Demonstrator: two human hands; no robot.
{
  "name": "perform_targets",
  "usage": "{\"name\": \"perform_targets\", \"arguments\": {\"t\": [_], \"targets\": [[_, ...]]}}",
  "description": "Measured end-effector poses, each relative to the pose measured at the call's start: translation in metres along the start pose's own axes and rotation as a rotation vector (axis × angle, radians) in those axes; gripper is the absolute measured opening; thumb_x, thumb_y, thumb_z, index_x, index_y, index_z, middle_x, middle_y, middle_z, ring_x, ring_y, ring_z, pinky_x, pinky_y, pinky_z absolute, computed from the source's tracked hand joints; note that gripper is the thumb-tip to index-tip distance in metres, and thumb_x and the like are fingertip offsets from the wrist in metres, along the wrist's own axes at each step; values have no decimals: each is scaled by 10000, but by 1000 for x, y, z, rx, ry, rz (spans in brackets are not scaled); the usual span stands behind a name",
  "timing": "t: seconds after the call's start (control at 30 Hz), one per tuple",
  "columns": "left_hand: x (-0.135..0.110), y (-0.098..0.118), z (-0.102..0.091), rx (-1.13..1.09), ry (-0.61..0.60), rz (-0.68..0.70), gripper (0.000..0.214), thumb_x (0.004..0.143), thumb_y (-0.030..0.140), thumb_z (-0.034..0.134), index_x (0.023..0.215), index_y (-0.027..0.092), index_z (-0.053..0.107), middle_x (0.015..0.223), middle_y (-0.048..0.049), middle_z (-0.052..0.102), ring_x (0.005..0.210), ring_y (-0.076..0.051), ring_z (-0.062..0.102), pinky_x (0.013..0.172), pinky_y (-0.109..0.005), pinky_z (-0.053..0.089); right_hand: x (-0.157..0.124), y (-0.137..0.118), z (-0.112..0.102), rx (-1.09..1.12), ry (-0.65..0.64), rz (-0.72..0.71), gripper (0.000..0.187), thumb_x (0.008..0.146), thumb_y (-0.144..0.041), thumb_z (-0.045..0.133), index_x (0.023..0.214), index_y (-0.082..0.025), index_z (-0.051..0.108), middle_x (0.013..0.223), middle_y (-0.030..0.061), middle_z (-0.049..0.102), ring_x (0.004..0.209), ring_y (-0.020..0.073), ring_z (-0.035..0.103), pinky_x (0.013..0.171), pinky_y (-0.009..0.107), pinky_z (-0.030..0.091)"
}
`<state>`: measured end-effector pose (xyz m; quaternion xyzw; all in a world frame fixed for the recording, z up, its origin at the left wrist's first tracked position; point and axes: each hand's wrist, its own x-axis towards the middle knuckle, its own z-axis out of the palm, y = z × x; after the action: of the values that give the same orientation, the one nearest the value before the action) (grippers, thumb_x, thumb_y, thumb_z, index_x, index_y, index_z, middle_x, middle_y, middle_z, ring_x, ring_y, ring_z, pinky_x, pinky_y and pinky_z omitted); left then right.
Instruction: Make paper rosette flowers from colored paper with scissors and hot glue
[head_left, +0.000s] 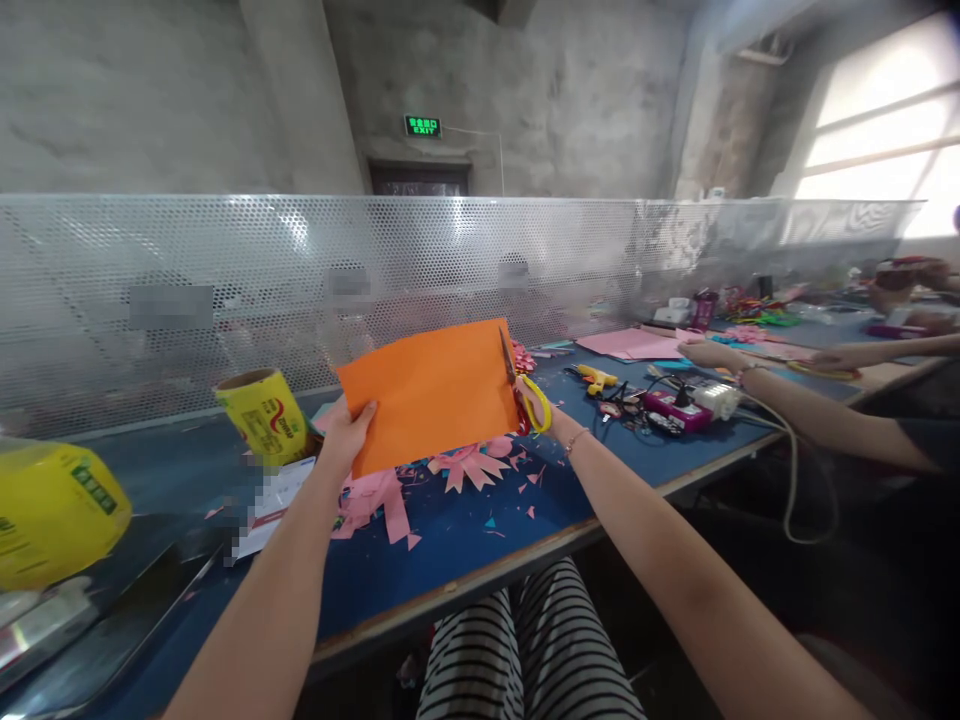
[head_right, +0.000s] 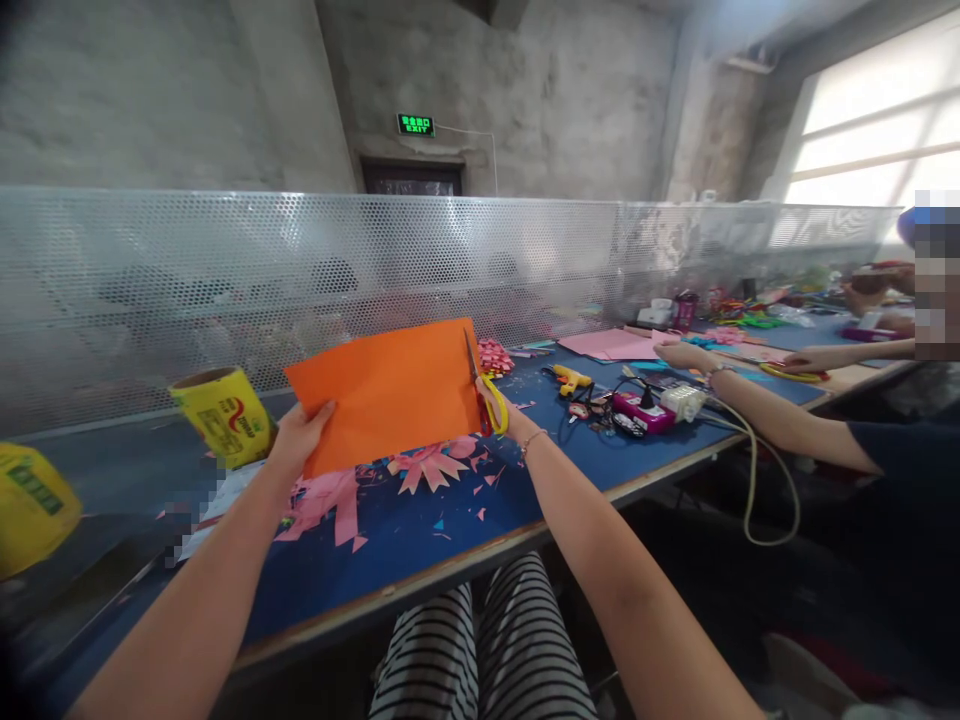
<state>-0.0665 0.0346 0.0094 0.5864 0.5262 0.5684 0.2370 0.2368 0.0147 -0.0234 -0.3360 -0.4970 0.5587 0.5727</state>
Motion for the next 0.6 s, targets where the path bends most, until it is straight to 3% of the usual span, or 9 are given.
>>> {"name": "perform_targets", "arguments": {"t": [0.17,0.37,0.6], "targets": [[3,-6,0,15,-64,-49,334,741,360,547,955,124,646,1003,-95,690,889,-223,636,772,-316,499,0,-3,2,65,-9,13,518,703,-614,551,1004,-193,579,1012,108,675,1072,253,588,924,393,479],[4,-8,0,47,-31,-14,336,736,353,554,981,145,651,1039,-83,683,962,-239,622,830,-336,488,2,1,2,-115,41,-144,580,695,-671,528,990,-177,598,1013,116,675,1044,262,600,926,395,478],[7,-15,-1,43,-58,5,417,722,433,552,997,135,650,1041,-106,680,971,-263,620,828,-361,490,2,-1,6,-143,109,-143,511,737,-624,509,991,-191,600,955,82,688,972,244,634,869,381,514]]}}
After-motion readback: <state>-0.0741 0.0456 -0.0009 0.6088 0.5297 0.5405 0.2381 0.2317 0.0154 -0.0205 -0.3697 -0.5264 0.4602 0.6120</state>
